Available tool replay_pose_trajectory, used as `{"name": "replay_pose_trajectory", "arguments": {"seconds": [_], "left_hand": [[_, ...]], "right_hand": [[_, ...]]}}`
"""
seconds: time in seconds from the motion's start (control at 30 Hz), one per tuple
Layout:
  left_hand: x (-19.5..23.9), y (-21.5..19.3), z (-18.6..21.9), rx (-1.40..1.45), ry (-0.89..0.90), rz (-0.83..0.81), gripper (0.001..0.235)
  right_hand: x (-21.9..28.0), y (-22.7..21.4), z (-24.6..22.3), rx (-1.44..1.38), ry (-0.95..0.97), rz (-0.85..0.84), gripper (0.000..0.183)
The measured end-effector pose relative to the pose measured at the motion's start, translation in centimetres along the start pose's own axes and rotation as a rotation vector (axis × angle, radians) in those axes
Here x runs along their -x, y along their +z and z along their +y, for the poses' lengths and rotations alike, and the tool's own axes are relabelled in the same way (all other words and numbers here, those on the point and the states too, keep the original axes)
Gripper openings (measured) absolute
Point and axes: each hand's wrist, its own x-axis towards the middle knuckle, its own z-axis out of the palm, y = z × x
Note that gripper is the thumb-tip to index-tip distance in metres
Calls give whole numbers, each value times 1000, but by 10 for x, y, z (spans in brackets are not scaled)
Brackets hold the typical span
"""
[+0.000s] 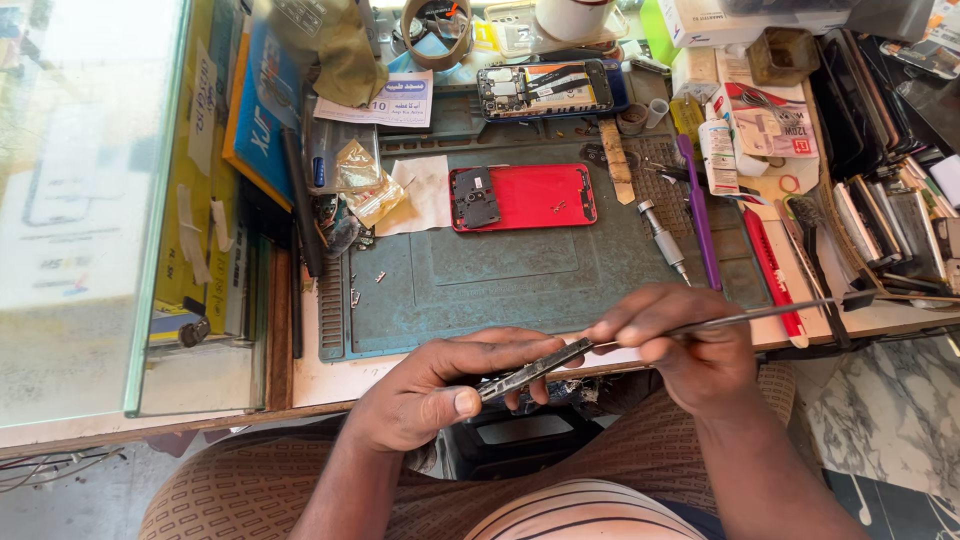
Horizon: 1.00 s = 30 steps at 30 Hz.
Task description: The person disassembles a smartphone using a screwdriver and a metal prying tool. They remove screws, pry open the casing, and separate the screen assembly from the phone body.
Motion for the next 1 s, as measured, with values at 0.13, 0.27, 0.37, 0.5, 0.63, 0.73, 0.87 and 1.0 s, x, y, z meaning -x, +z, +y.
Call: {"name": "replay_pose_trajectory", "arguments": {"seconds": [0.13,0.27,0.37,0.5,0.63,0.73,0.87,1.0], "left_hand": [[1,1,2,-33,51,57,85],[0,-1,4,-89,117,128,83],[-4,-4,2,-144,163,175,83],[-7,-4,-2,-58,168,235,83],[-8,-4,-4,33,188,253,86],[-8,-5,-6,64,212,253,90],[-7,-5,-4,14,199,256,91],[-9,-4,-4,-2,176,255,90]], "right_hand": [[5,-29,-6,98,35,123,17],[4,-62,-26,732,436,307,34],[2,-67,-29,1170,615,328,48],[-7,-65,-31,1508,907,245,60],[-13,-61,-34,1546,977,196,55],[-16,-59,-32,1574,966,212,51],[-17,-57,-29,1573,900,275,44],[-18,-56,-31,1623,839,306,39]]}}
